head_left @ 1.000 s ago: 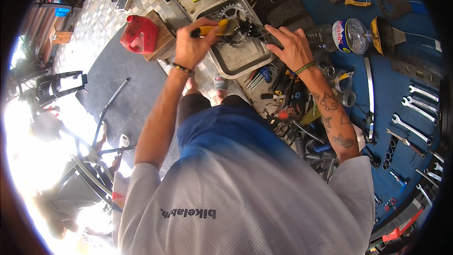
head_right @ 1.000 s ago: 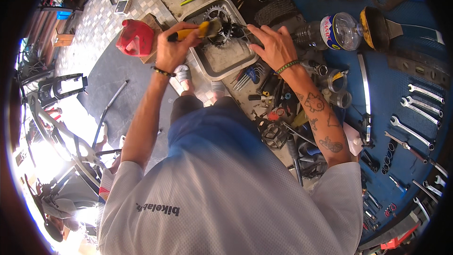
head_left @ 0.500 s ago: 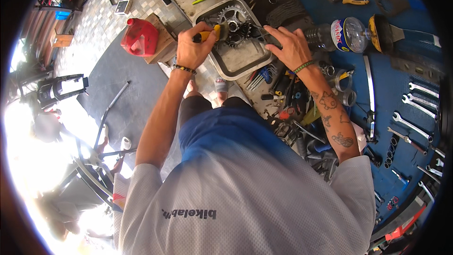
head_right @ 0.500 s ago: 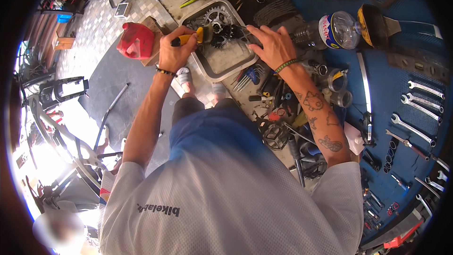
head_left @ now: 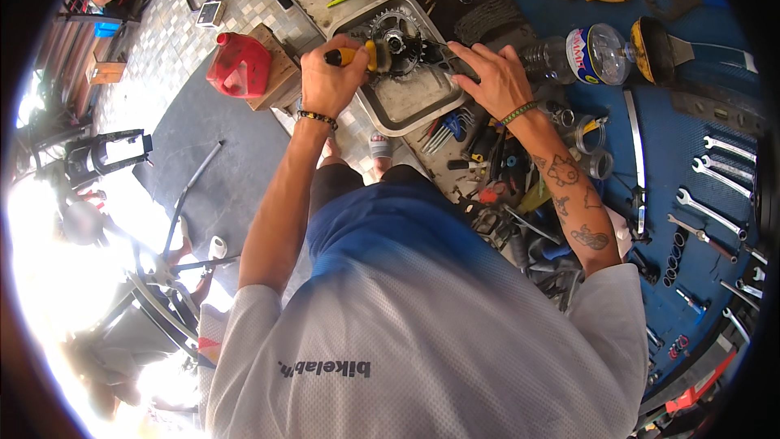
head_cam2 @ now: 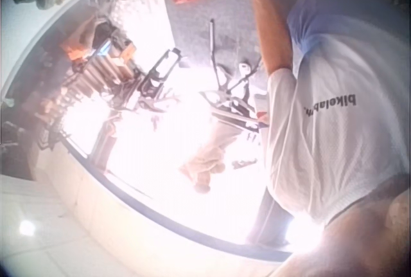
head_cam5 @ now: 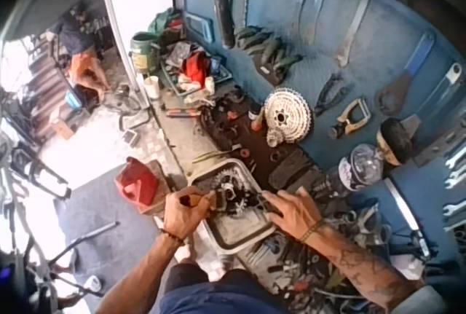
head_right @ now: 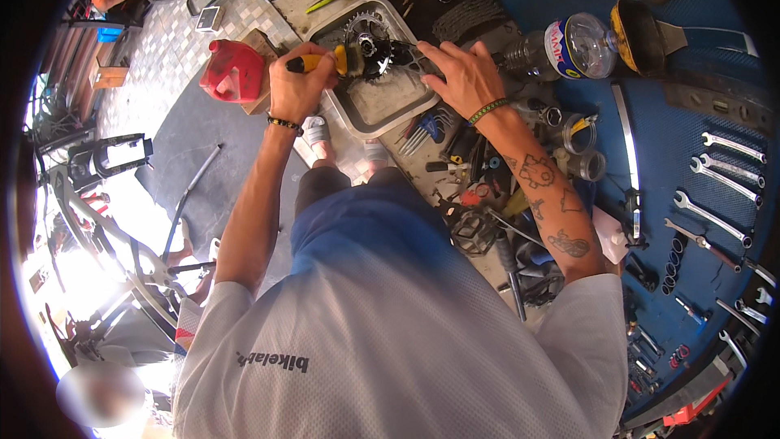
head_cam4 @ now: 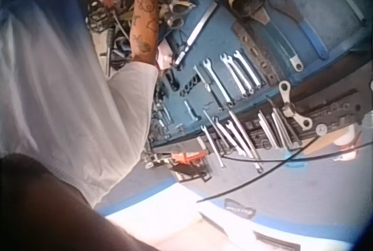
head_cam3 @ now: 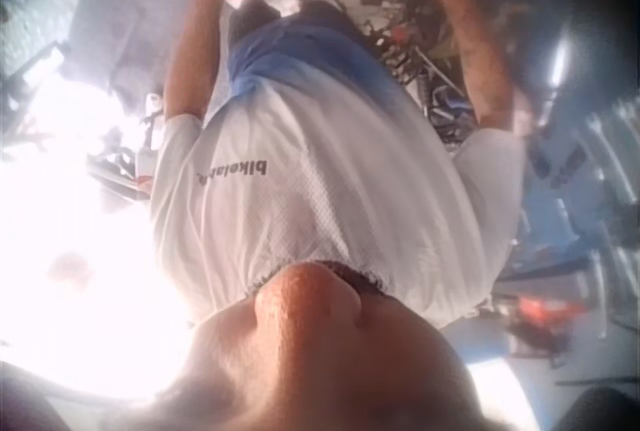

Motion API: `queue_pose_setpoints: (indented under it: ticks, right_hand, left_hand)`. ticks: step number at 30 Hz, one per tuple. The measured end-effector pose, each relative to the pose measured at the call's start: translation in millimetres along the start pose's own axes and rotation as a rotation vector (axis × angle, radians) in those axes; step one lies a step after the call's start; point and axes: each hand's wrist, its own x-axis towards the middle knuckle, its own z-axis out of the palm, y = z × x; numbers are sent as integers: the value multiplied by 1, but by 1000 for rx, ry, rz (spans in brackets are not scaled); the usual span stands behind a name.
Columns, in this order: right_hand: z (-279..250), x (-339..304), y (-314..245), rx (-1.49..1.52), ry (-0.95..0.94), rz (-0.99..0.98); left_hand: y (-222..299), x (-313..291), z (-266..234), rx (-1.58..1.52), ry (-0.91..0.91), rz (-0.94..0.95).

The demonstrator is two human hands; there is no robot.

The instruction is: The person scrubs a bicycle crankset and chainring with a yellow brush and a green pick tool in a metal tray. They repeatedly rotate the crankset to access different areas and use the pick to clean between teeth and around the chainring bolts.

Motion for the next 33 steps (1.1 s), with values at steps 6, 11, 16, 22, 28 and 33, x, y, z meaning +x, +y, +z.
queue_pose_setpoints:
  ticks: [6,11,16,22,28,33]
  right_hand:
    - [-4,0,-3,-6,-23,6]
    - [-3,0,-3,13,-23,8]
    - [-5,1,-6,10,-18,10]
    - [0,1,1,-1,-3,3]
    - [1,-1,1,18,-20,-3]
    - [-2,0,-1,22,1,-5]
  left_hand:
    - [-13,3,-10,42,-119,25]
    - [-16,-3,-3,-32,-111,117]
    - [3,-19,4,-137,-125,27]
    - [-28,-54,1,68,-72,361]
    - [4,-58,14,33,-44,386]
    - [-11,-63,5,118,-17,292]
